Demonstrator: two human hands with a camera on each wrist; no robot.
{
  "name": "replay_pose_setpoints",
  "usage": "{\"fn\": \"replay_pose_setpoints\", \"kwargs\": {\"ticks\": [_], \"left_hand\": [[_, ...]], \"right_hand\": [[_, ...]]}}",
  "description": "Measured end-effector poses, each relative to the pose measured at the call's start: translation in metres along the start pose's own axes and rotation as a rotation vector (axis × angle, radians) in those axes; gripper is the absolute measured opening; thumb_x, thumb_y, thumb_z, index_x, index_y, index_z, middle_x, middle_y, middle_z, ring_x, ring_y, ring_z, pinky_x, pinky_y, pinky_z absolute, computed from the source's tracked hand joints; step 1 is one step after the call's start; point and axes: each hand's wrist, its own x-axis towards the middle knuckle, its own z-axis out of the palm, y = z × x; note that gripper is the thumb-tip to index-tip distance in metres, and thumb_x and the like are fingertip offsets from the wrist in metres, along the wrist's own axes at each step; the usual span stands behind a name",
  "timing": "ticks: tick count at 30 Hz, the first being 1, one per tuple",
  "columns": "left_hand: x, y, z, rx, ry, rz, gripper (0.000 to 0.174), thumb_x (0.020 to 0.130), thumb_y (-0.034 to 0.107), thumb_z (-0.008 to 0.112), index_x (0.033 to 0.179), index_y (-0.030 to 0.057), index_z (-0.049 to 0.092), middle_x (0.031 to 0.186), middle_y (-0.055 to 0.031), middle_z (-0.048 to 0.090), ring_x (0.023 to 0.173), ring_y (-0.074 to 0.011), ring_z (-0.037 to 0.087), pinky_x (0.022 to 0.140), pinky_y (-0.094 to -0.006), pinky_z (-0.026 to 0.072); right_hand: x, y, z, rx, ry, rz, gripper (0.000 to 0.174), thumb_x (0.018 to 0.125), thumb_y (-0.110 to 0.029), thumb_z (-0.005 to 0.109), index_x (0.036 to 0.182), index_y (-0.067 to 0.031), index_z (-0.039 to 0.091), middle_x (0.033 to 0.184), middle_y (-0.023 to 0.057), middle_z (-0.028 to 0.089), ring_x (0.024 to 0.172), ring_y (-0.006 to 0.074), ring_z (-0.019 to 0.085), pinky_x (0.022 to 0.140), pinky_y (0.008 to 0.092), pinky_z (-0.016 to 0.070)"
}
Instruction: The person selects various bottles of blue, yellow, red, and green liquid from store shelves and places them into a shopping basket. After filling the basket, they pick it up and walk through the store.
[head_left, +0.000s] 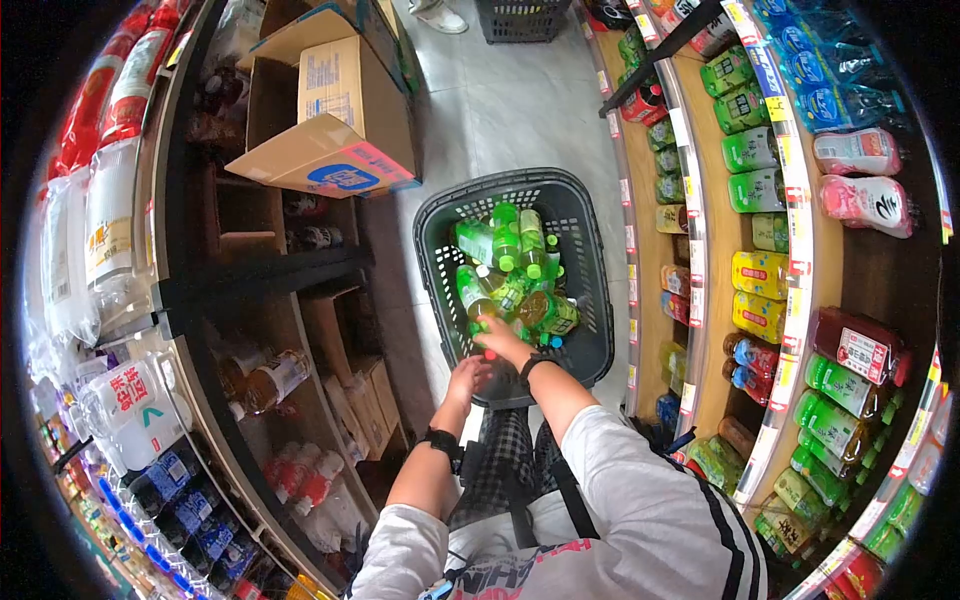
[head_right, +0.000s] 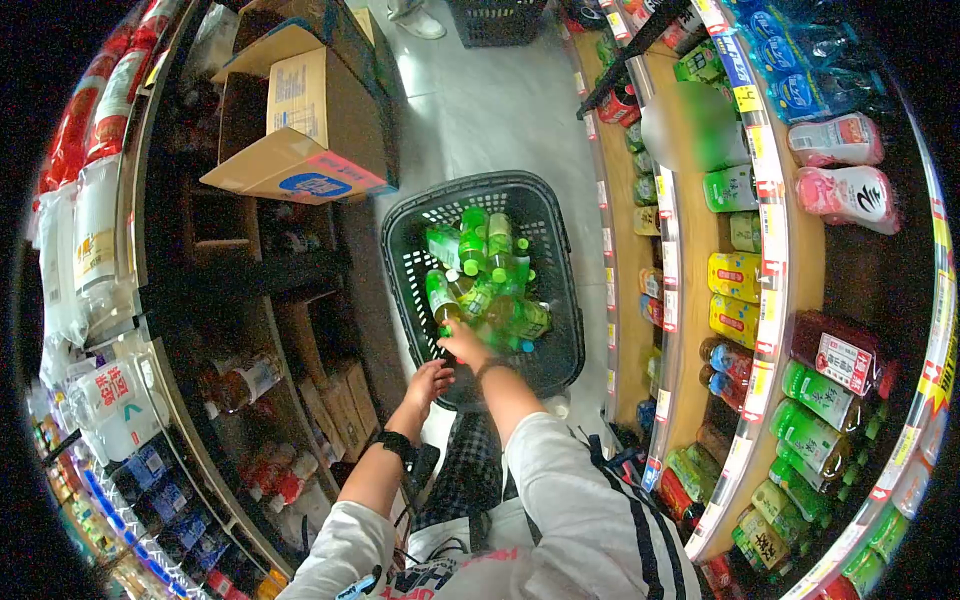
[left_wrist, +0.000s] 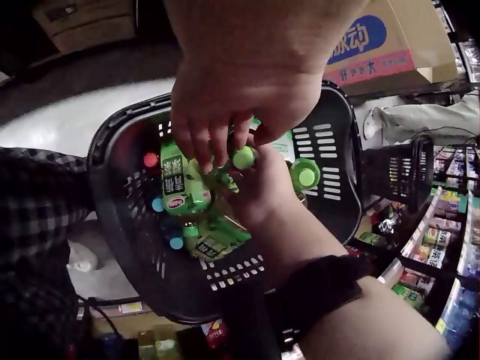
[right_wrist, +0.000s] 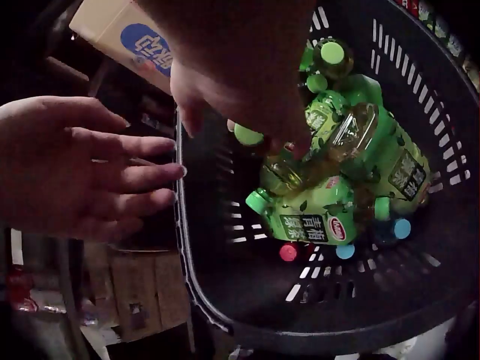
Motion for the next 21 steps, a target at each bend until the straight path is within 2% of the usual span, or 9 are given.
{"fn": "replay_pose_setpoints", "kwargs": {"ticks": [1,4,5,8,9,12,14,19,21], "left_hand": [[-0.002,-0.002,-0.001,0.021,0.001,-0.003,0.035,0.088,0.026,0.035,0.116,0.005,0.039,0.102,-0.0094,0.055,0.084,-0.018,0.056,0.072,-0.0292,0.0439],[-0.009,-0.005,-0.002,0.046,0.021,-0.008,0.032,0.088,0.026,0.037,0.113,0.0062,0.042,0.099,-0.0083,0.056,0.08,-0.0172,0.057,0.069,-0.0278,0.0433],[-0.007,-0.008,-0.003,0.029,0.039,-0.007,0.03,0.087,0.025,0.039,0.11,0.0075,0.045,0.096,-0.0071,0.057,0.076,-0.0164,0.057,0.065,-0.0264,0.0424],[-0.008,-0.016,-0.009,-0.015,0.07,-0.004,0.027,0.087,0.025,0.041,0.107,0.0087,0.047,0.092,-0.0059,0.058,0.072,-0.0155,0.058,0.059,-0.0249,0.0415],[-0.009,-0.016,-0.009,-0.03,0.072,0.004,0.026,0.087,0.025,0.041,0.106,0.0087,0.048,0.091,-0.0059,0.058,0.072,-0.0154,0.058,0.058,-0.0249,0.0416],[-0.013,-0.018,-0.01,0.001,0.067,0.027,0.026,0.087,0.024,0.04,0.106,0.0082,0.047,0.091,-0.0061,0.058,0.072,-0.0159,0.058,0.057,-0.0251,0.0417],[-0.018,-0.019,-0.012,0.102,0.043,0.047,0.031,0.086,0.025,0.04,0.111,0.0067,0.043,0.095,-0.0082,0.058,0.077,-0.0172,0.058,0.062,-0.0271,0.0442],[-0.049,-0.004,0.024,-0.095,-0.03,0.061,0.037,0.085,0.027,0.042,0.114,0.0041,0.039,0.099,-0.0099,0.057,0.079,-0.018,0.058,0.063,-0.0268,0.0439],[-0.067,0.005,0.05,-0.036,-0.073,0.113,0.028,0.084,0.026,0.044,0.105,0.0073,0.045,0.089,-0.0059,0.058,0.074,-0.0153,0.057,0.059,-0.025,0.0423]], "right_hand": [[0.008,0.007,0.007,-0.042,-0.004,-0.042,0.067,0.069,-0.031,0.06,0.125,-0.0066,0.034,0.127,0.0225,0.033,0.119,0.0327,0.031,0.096,0.0359,0.0272],[0.008,-0.001,0.015,0.077,-0.015,-0.007,0.074,0.07,-0.034,0.059,0.129,-0.0052,0.026,0.133,0.023,0.023,0.123,0.033,0.023,0.099,0.0348,0.0229],[0.009,-0.002,0.022,-0.108,0.076,-0.086,0.064,0.071,-0.036,0.056,0.121,-0.0006,0.037,0.123,0.0229,0.038,0.111,0.0324,0.041,0.09,0.036,0.0346],[0.012,0.0,0.011,-0.15,-0.286,-0.081,0.048,0.072,-0.033,0.054,0.106,0.0011,0.049,0.101,0.0208,0.054,0.086,0.0291,0.055,0.071,0.0369,0.0441],[0.003,0.002,0.012,-0.23,-0.129,-0.233,0.033,0.073,-0.028,0.052,0.087,0.0023,0.055,0.078,0.0182,0.058,0.065,0.0271,0.056,0.056,0.0372,0.0433],[-0.029,0.014,-0.005,-0.191,-0.162,-0.145,0.034,0.073,-0.029,0.052,0.091,-0.0007,0.058,0.089,0.0192,0.059,0.081,0.0334,0.056,0.068,0.0397,0.0438],[-0.052,0.044,-0.01,-0.132,-0.07,-0.254,0.026,0.074,-0.025,0.051,0.078,0.0004,0.057,0.074,0.0164,0.058,0.069,0.0301,0.056,0.06,0.0375,0.0428],[-0.149,0.117,-0.06,-0.289,0.036,-0.14,0.025,0.074,-0.025,0.051,0.084,-0.0035,0.06,0.079,0.0153,0.06,0.075,0.0314,0.057,0.064,0.0385,0.0437],[-0.188,0.151,-0.076,-0.263,0.065,-0.043,0.025,0.075,-0.024,0.05,0.085,-0.0036,0.06,0.08,0.0135,0.061,0.072,0.0275,0.058,0.062,0.0369,0.0446]]}}
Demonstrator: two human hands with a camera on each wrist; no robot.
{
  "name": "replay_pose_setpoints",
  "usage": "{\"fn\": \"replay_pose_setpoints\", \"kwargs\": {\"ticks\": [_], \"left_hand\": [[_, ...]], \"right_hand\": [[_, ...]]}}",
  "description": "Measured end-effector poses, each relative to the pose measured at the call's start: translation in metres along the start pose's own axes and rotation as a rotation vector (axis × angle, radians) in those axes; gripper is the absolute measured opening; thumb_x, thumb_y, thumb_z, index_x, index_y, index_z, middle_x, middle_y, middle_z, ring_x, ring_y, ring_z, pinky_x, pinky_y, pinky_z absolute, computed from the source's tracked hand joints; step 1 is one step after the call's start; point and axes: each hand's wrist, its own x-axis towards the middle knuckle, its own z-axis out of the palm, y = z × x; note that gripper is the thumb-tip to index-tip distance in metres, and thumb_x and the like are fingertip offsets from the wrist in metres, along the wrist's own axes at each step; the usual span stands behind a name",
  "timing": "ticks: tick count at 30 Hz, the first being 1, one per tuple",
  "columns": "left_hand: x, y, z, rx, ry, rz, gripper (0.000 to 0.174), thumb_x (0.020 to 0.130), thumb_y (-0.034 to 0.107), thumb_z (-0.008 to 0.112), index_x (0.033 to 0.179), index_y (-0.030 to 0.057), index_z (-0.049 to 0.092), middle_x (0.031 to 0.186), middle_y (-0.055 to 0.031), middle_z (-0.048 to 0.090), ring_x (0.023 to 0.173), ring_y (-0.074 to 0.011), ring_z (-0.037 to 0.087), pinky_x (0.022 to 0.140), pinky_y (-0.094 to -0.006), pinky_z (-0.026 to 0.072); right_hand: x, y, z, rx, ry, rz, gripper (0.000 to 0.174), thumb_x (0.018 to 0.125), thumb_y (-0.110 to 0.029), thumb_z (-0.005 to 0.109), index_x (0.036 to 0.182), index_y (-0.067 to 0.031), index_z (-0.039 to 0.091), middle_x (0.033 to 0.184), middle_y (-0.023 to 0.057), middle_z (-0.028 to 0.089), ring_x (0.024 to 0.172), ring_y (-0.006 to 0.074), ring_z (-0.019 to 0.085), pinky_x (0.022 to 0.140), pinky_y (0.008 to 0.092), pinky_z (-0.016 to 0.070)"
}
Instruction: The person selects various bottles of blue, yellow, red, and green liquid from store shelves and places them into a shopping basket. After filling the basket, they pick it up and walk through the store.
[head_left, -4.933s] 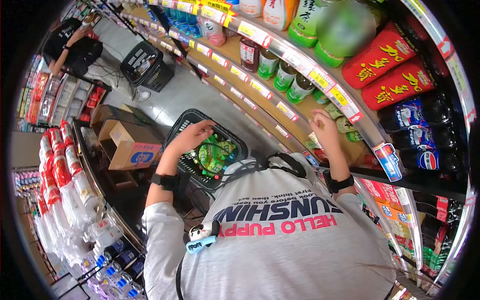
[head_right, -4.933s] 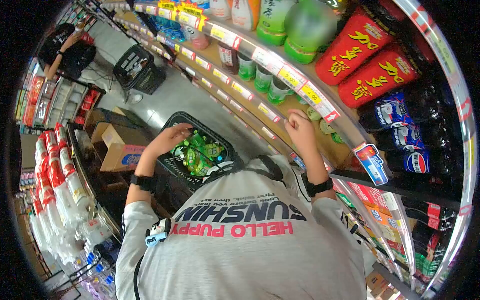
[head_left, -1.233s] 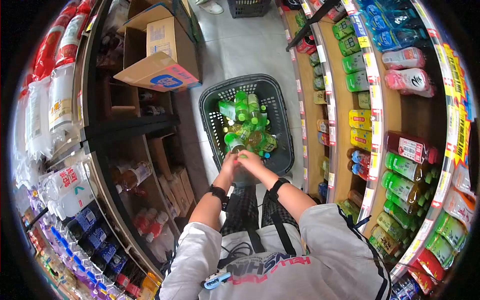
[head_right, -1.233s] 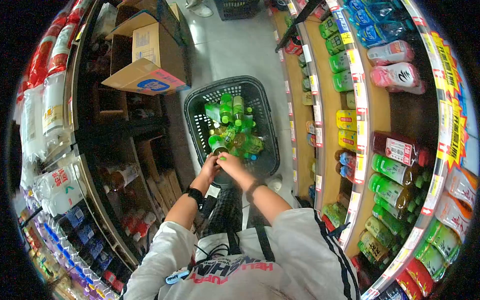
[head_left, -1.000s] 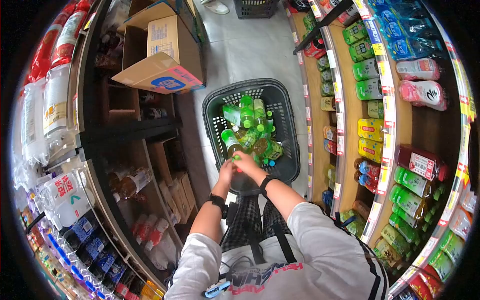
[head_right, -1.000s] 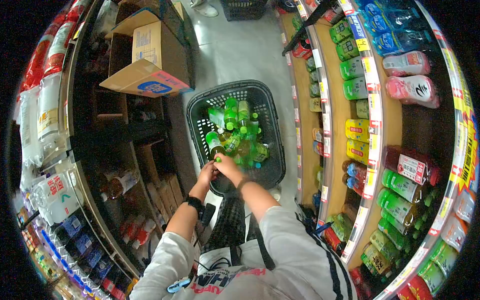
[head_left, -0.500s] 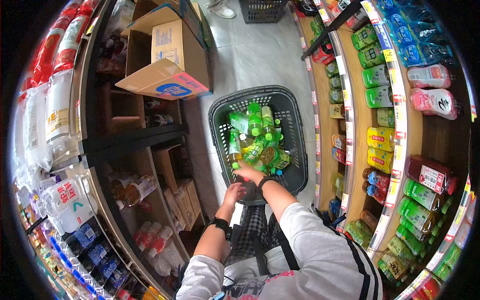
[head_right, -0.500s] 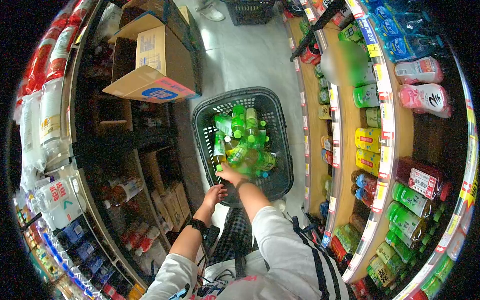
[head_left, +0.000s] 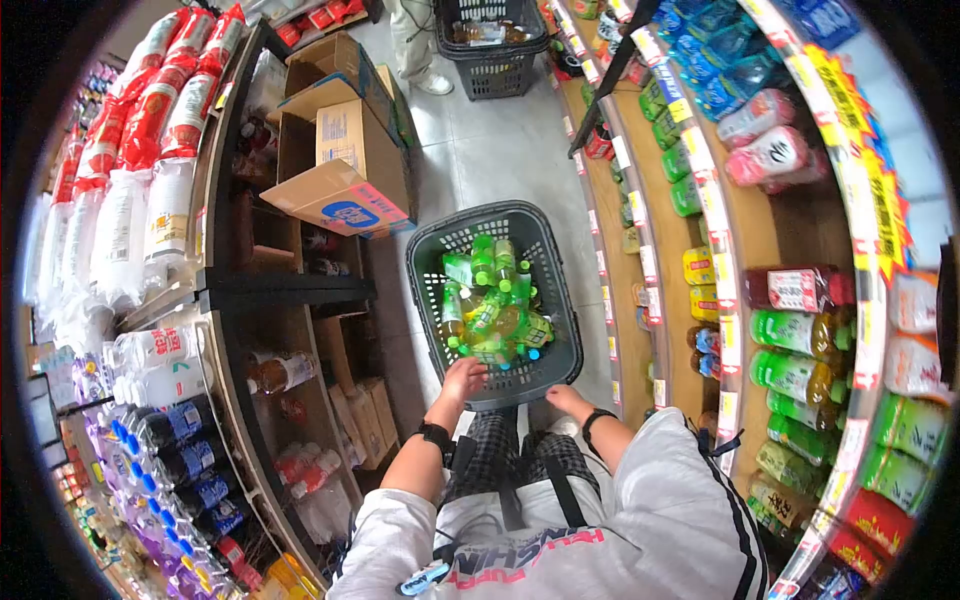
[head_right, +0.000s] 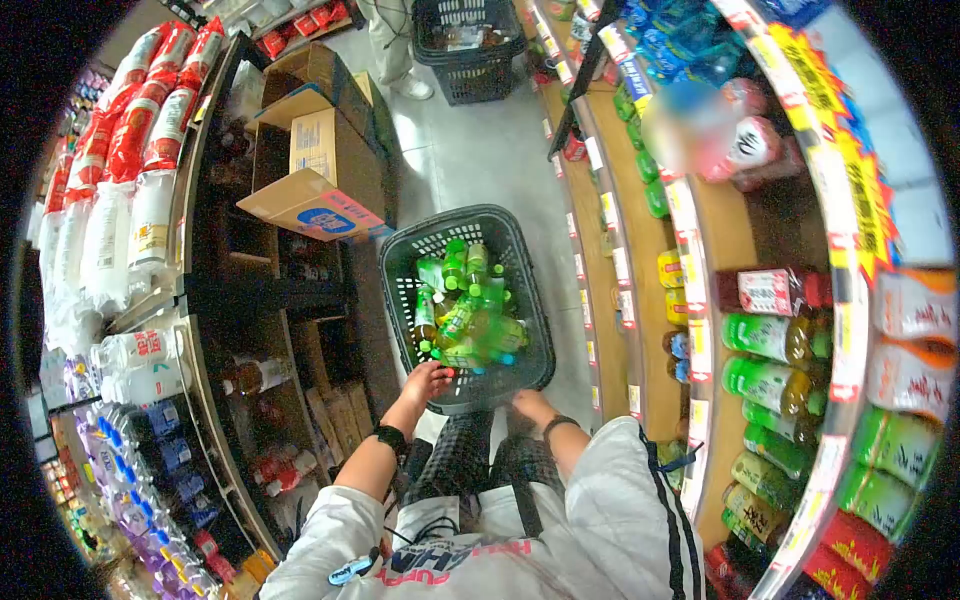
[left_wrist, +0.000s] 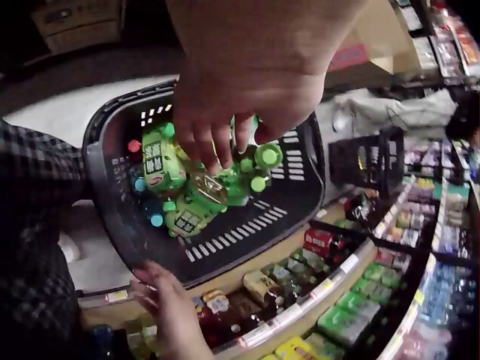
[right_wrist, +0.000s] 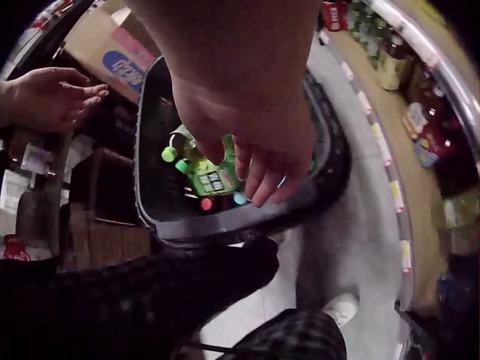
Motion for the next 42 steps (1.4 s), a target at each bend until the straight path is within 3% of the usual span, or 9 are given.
{"fn": "replay_pose_setpoints", "kwargs": {"ticks": [5,13,17,19,21,23,29,32,42], "left_hand": [[-0.041,-0.014,0.056,0.298,-0.028,0.014,0.028,0.086,0.028,0.041,0.107,0.0095,0.045,0.098,-0.0068,0.057,0.079,-0.0156,0.056,0.064,-0.0307,0.0436],[-0.16,-0.066,0.144,1.121,-0.595,0.609,0.038,0.082,0.022,0.047,0.114,0.0002,0.044,0.109,-0.0108,0.051,0.097,-0.02,0.049,0.081,-0.0292,0.0412],[-0.234,-0.064,0.199,1.36,-0.934,0.566,0.038,0.081,0.02,0.045,0.115,0.0031,0.043,0.106,-0.0124,0.054,0.1,-0.0229,0.05,0.086,-0.0318,0.038],[-0.257,-0.067,0.229,1.434,-0.934,0.839,0.037,0.083,0.021,0.044,0.115,0.0025,0.044,0.104,-0.0114,0.054,0.098,-0.022,0.051,0.087,-0.0309,0.0375],[-0.262,-0.077,0.259,1.285,-0.905,0.773,0.035,0.083,0.021,0.043,0.114,0.0043,0.045,0.101,-0.0089,0.055,0.095,-0.0192,0.052,0.083,-0.0299,0.0392],[-0.271,-0.088,0.283,1.088,-0.928,0.577,0.033,0.083,0.021,0.042,0.112,0.0057,0.046,0.1,-0.0066,0.055,0.093,-0.0169,0.053,0.08,-0.0285,0.04],[-0.298,-0.127,0.316,0.937,-0.918,0.355,0.03,0.085,0.024,0.038,0.109,0.0082,0.047,0.099,-0.0042,0.056,0.089,-0.0146,0.055,0.075,-0.0265,0.0402],[-0.294,-0.145,0.325,0.874,-0.901,0.308,0.029,0.085,0.024,0.038,0.108,0.0085,0.047,0.098,-0.0046,0.058,0.087,-0.0153,0.056,0.075,-0.027,0.0405],[-0.267,-0.137,0.318,0.716,-0.821,0.186,0.025,0.084,0.024,0.039,0.101,0.0092,0.051,0.094,-0.006,0.06,0.081,-0.0153,0.058,0.072,-0.0273,0.0424]], "right_hand": [[-0.083,0.084,0.007,0.419,0.148,0.266,0.026,0.073,-0.023,0.049,0.086,-0.0034,0.06,0.079,0.0132,0.06,0.071,0.024,0.057,0.064,0.0344,0.0445],[-0.262,0.09,-0.025,0.906,0.354,0.27,0.017,0.078,-0.02,0.049,0.086,-0.0064,0.055,0.073,0.0028,0.056,0.061,0.014,0.053,0.051,0.0268,0.0425],[-0.276,0.161,-0.005,0.724,0.437,0.021,0.016,0.078,-0.025,0.051,0.077,-0.0096,0.055,0.066,0.0022,0.054,0.06,0.0144,0.052,0.052,0.0317,0.0433],[-0.275,0.177,-0.008,0.578,0.438,0.012,0.018,0.078,-0.025,0.051,0.078,-0.0077,0.057,0.068,0.0049,0.056,0.061,0.0144,0.053,0.054,0.0332,0.0438],[-0.329,0.114,-0.033,0.311,0.657,0.079,0.021,0.078,-0.022,0.051,0.086,-0.0044,0.057,0.072,0.0076,0.059,0.063,0.0156,0.055,0.057,0.0325,0.0444],[-0.344,0.108,-0.038,0.267,0.775,-0.08,0.021,0.076,-0.022,0.05,0.083,-0.0027,0.055,0.079,0.016,0.059,0.073,0.0308,0.057,0.063,0.0395,0.0424],[-0.404,0.081,-0.039,0.231,0.793,-0.052,0.02,0.073,-0.021,0.051,0.086,-0.0062,0.057,0.079,0.0166,0.058,0.074,0.0321,0.056,0.064,0.04,0.0426],[-0.422,0.084,-0.035,0.031,0.689,0.008,0.024,0.078,-0.026,0.051,0.093,-0.0082,0.058,0.079,0.0138,0.059,0.072,0.0232,0.058,0.063,0.0345,0.0443],[-0.443,0.04,-0.06,0.029,0.664,0.116,0.024,0.075,-0.025,0.049,0.086,-0.0049,0.056,0.082,0.0178,0.057,0.076,0.0325,0.056,0.065,0.0415,0.0424]]}}
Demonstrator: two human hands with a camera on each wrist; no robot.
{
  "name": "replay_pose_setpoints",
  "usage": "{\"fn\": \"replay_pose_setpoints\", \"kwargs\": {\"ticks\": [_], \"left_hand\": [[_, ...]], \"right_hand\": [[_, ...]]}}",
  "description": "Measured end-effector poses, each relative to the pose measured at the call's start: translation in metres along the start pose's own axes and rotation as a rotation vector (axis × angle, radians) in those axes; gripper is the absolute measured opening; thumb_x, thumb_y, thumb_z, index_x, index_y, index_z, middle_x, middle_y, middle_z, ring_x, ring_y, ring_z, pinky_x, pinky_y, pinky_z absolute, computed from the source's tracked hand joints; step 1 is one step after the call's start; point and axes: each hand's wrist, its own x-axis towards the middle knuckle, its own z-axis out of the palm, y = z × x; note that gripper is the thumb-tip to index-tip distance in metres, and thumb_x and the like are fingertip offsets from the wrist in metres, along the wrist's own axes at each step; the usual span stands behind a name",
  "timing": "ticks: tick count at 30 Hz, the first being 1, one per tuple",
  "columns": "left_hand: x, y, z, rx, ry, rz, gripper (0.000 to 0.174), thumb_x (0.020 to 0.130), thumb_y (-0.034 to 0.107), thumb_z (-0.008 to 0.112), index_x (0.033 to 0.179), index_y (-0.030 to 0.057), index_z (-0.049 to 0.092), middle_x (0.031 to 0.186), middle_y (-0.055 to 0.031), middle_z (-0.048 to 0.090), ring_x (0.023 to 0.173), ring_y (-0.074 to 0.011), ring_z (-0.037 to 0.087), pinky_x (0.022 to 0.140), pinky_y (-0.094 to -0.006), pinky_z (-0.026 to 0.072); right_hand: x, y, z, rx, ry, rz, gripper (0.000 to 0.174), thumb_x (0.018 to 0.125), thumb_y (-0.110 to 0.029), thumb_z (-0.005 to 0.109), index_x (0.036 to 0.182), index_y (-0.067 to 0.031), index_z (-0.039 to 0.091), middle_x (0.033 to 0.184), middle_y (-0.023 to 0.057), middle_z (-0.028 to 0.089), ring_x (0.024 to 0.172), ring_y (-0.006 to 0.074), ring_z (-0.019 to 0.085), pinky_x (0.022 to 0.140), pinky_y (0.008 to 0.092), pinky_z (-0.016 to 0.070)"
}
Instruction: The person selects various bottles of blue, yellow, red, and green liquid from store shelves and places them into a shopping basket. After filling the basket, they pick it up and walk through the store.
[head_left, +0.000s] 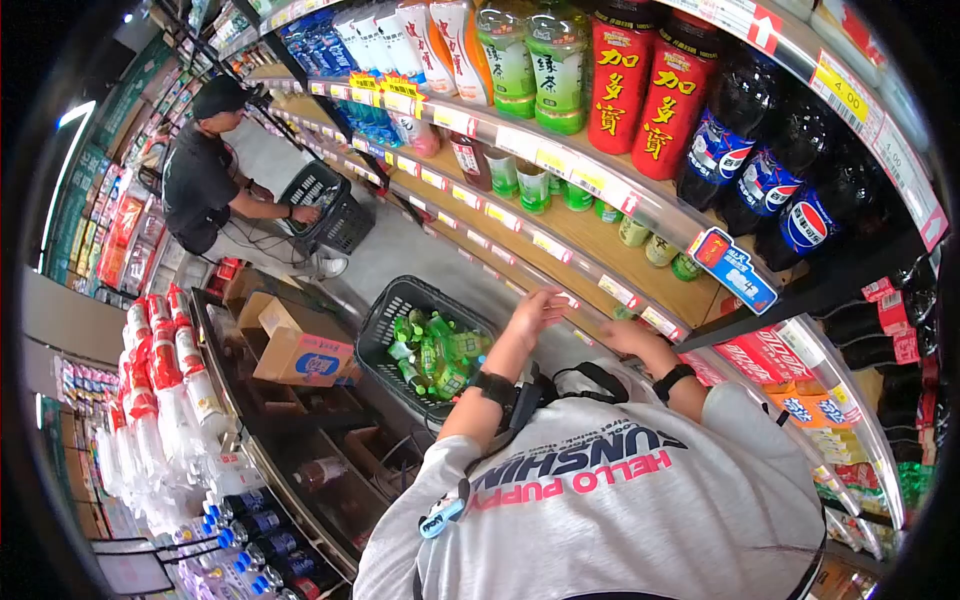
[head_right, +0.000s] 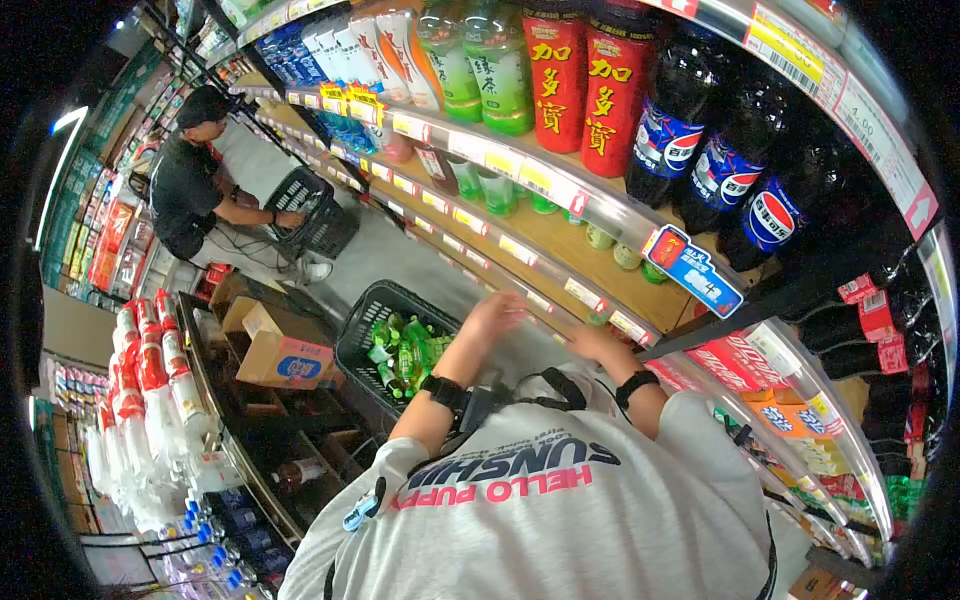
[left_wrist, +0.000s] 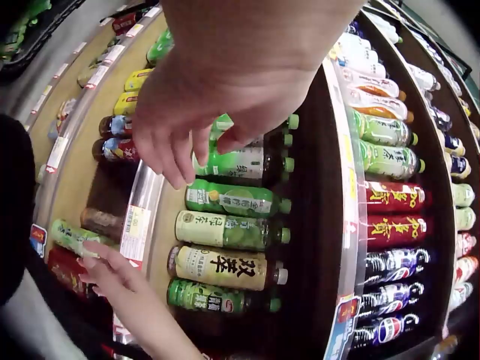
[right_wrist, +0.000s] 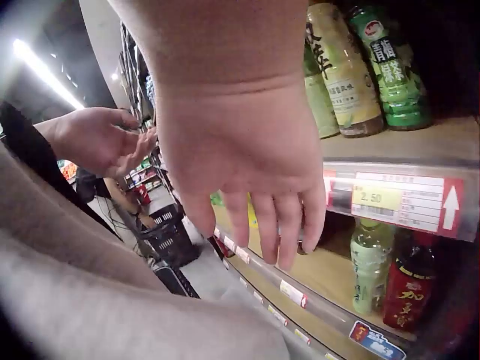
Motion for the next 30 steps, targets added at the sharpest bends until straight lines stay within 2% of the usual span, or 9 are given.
{"fn": "replay_pose_setpoints", "kwargs": {"ticks": [6,9,12,15,18,21,27,28,30], "left_hand": [[0.005,0.026,-0.028,0.014,-0.02,0.039,0.03,0.084,0.023,0.04,0.105,0.003,0.048,0.096,-0.0104,0.057,0.087,-0.0206,0.055,0.075,-0.0298,0.0432],[0.008,0.037,-0.037,0.008,-0.015,0.02,0.029,0.083,0.021,0.041,0.104,0.0016,0.049,0.095,-0.0108,0.056,0.086,-0.0208,0.056,0.074,-0.03,0.0444],[0.022,0.033,-0.055,0.004,-0.028,0.04,0.027,0.083,0.018,0.042,0.102,0.0013,0.051,0.095,-0.0105,0.057,0.086,-0.0212,0.056,0.076,-0.0308,0.0453],[0.028,0.033,-0.065,0.048,-0.059,0.029,0.029,0.084,0.023,0.039,0.104,0.0046,0.05,0.096,-0.0101,0.058,0.083,-0.0195,0.057,0.072,-0.0289,0.0447],[0.034,0.032,-0.077,0.051,-0.079,0.014,0.031,0.084,0.026,0.039,0.105,0.0064,0.05,0.096,-0.0099,0.058,0.082,-0.0187,0.058,0.07,-0.0279,0.0445],[0.036,0.034,-0.085,-0.014,-0.086,-0.006,0.029,0.084,0.026,0.039,0.104,0.0073,0.05,0.095,-0.0097,0.059,0.081,-0.0184,0.058,0.069,-0.0277,0.0448],[0.085,0.011,-0.112,-0.246,-0.135,-0.065,0.025,0.083,0.024,0.04,0.099,0.0088,0.052,0.088,-0.0069,0.06,0.08,-0.0174,0.058,0.066,-0.0266,0.0442],[0.097,0.009,-0.118,-0.276,-0.17,-0.074,0.024,0.082,0.024,0.041,0.098,0.009,0.052,0.086,-0.0059,0.06,0.081,-0.0173,0.057,0.066,-0.0268,0.0438],[0.08,0.051,-0.105,-0.102,-0.177,-0.008,0.026,0.082,0.023,0.042,0.103,0.0096,0.049,0.088,-0.0046,0.058,0.081,-0.017,0.057,0.066,-0.0277,0.0429]], "right_hand": [[0.028,-0.043,-0.002,0.046,0.107,-0.138,0.025,0.076,-0.026,0.051,0.09,-0.0053,0.056,0.077,0.0156,0.059,0.071,0.0296,0.056,0.061,0.0391,0.0424],[0.037,-0.06,-0.011,-0.01,0.003,-0.001,0.029,0.076,-0.026,0.052,0.096,-0.0051,0.055,0.083,0.0168,0.059,0.077,0.0303,0.056,0.065,0.0391,0.043],[0.046,-0.055,-0.006,0.015,0.113,-0.088,0.035,0.079,-0.037,0.046,0.093,-0.0069,0.057,0.081,0.0173,0.058,0.076,0.0342,0.055,0.066,0.0419,0.0428],[0.041,-0.058,-0.009,0.085,0.162,-0.062,0.038,0.078,-0.039,0.046,0.094,-0.0065,0.057,0.079,0.0179,0.058,0.074,0.034,0.056,0.065,0.0417,0.0428],[0.04,-0.063,-0.013,0.03,0.033,0.098,0.033,0.075,-0.023,0.051,0.103,-0.0058,0.053,0.092,0.0173,0.058,0.083,0.0304,0.056,0.071,0.0373,0.0437],[0.038,-0.073,-0.019,0.097,-0.074,0.18,0.033,0.075,-0.022,0.051,0.103,-0.0057,0.053,0.094,0.0164,0.058,0.085,0.0288,0.056,0.072,0.0361,0.0434],[0.08,-0.056,-0.014,0.168,0.118,-0.065,0.029,0.077,-0.021,0.051,0.1,-0.0031,0.053,0.089,0.0163,0.058,0.085,0.0263,0.055,0.072,0.0345,0.0426],[0.088,-0.058,-0.022,0.168,0.275,-0.176,0.027,0.077,-0.021,0.052,0.095,-0.0016,0.054,0.088,0.0174,0.057,0.083,0.0258,0.054,0.071,0.0343,0.0423],[0.1,-0.096,-0.078,0.175,0.228,-0.078,0.031,0.075,-0.021,0.054,0.099,-0.0008,0.052,0.095,0.0187,0.054,0.087,0.0273,0.053,0.075,0.0345,0.0416]]}}
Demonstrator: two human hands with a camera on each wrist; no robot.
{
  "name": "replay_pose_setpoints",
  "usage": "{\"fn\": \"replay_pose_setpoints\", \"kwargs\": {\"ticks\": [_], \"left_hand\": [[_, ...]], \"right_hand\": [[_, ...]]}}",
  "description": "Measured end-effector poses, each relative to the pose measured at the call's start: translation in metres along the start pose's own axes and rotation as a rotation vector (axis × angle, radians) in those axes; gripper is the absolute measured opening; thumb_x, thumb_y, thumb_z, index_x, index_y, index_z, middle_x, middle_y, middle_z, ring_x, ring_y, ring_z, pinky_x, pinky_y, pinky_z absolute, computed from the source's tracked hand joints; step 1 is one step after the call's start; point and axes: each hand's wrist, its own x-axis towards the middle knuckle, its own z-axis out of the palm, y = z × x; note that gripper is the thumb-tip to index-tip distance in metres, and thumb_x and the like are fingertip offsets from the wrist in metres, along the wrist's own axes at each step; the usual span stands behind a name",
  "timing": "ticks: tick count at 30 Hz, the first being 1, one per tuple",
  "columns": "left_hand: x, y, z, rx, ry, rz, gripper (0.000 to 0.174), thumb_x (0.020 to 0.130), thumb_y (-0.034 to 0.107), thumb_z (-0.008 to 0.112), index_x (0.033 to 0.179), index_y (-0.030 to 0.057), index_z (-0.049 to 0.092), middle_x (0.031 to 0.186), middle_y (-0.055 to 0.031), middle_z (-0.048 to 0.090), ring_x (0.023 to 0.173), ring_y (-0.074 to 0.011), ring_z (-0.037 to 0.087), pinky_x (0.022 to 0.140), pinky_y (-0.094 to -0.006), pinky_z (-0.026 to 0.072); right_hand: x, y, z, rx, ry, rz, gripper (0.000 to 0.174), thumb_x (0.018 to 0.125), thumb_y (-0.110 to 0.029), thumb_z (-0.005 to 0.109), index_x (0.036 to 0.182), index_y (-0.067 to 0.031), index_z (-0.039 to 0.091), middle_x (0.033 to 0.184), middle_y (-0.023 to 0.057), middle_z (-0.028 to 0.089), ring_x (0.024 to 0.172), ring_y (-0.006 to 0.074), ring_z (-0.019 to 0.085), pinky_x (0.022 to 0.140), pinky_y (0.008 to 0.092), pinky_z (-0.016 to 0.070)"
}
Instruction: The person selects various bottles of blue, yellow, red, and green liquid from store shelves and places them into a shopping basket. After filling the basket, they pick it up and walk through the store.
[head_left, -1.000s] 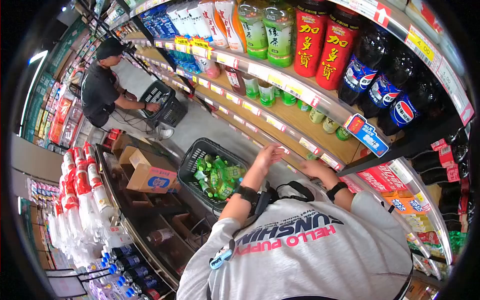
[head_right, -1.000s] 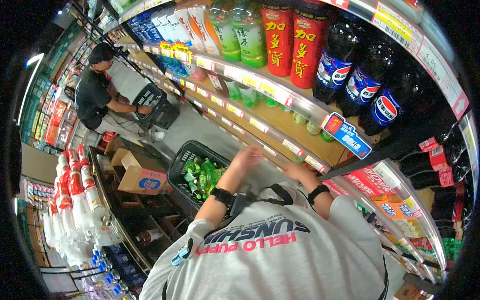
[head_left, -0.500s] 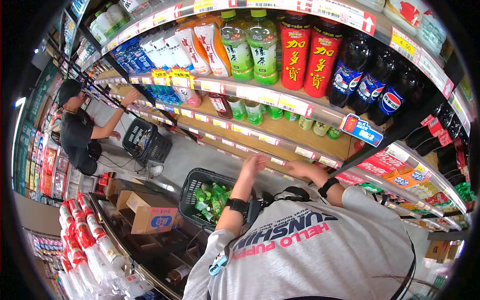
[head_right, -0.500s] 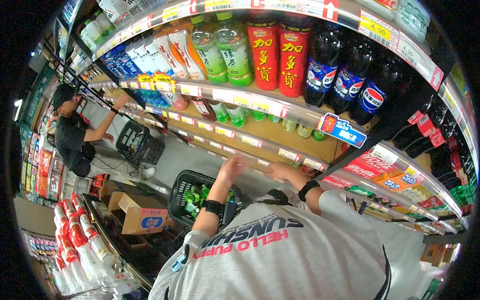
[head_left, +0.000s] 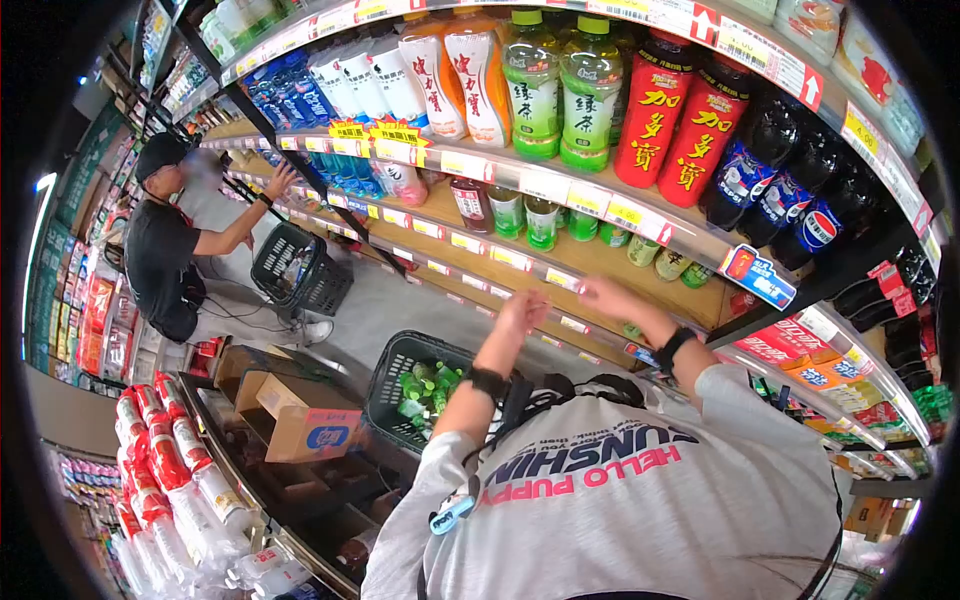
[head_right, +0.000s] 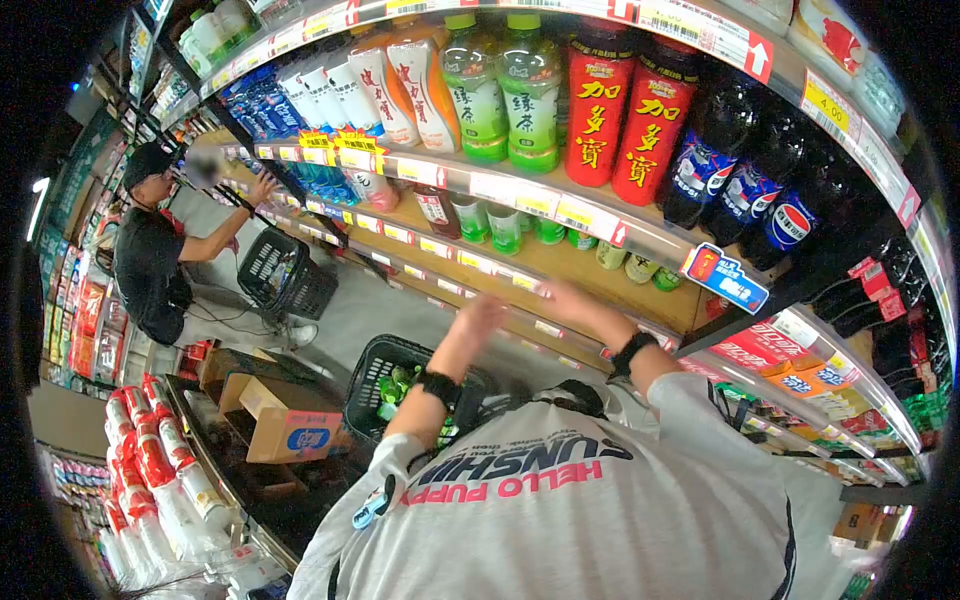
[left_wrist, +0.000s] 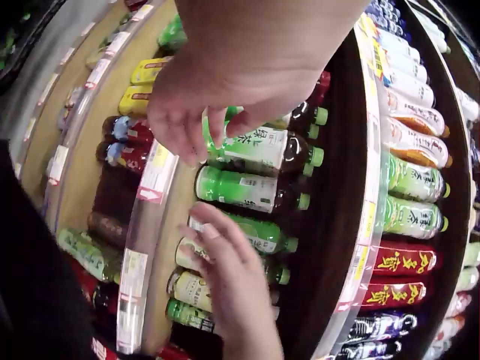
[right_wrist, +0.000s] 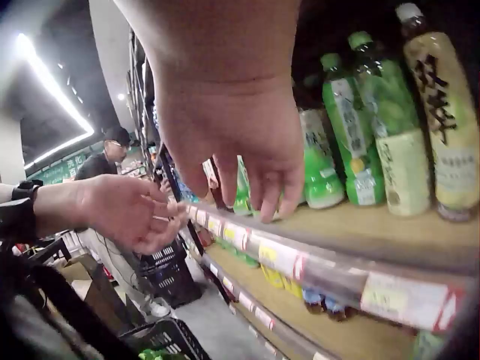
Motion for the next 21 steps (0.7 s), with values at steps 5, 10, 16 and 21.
{"fn": "replay_pose_setpoints", "kwargs": {"ticks": [5,10,16,21], "left_hand": [[0.036,0.067,0.019,0.206,0.118,0.082,0.043,0.079,0.022,0.045,0.12,0.0122,0.036,0.102,-0.0042,0.051,0.08,-0.0183,0.056,0.068,-0.0328,0.0407],[0.061,0.102,0.048,0.488,0.094,0.297,0.058,0.078,0.022,0.045,0.131,0.0192,0.021,0.117,-0.0059,0.041,0.087,-0.0229,0.054,0.074,-0.0394,0.0401],[0.081,0.102,0.057,-0.032,0.084,0.032,0.054,0.083,0.025,0.041,0.133,0.023,0.018,0.123,-0.0093,0.035,0.095,-0.0276,0.05,0.077,-0.0376,0.0439],[0.067,0.089,0.063,-0.122,-0.023,0.008,0.041,0.086,0.034,0.038,0.121,0.0142,0.034,0.121,-0.0118,0.038,0.097,-0.0291,0.05,0.081,-0.044,0.0458]], "right_hand": [[0.07,-0.041,-0.054,-0.245,0.558,-0.211,0.04,0.074,-0.024,0.056,0.107,-0.0026,0.049,0.107,0.0197,0.049,0.094,0.0325,0.049,0.079,0.0387,0.039],[0.089,-0.093,-0.081,-0.346,0.479,-0.034,0.042,0.074,-0.028,0.057,0.107,-0.0031,0.049,0.106,0.0194,0.05,0.093,0.0334,0.049,0.078,0.0396,0.0388],[0.096,-0.081,-0.072,-0.349,0.562,-0.109,0.045,0.073,-0.03,0.058,0.108,-0.0034,0.048,0.105,0.0186,0.051,0.093,0.0338,0.049,0.078,0.0396,0.0387],[0.077,-0.057,-0.049,-0.341,0.789,-0.3,0.037,0.071,-0.028,0.06,0.094,-0.0026,0.048,0.084,0.0189,0.055,0.08,0.0337,0.053,0.069,0.0417,0.0409]]}}
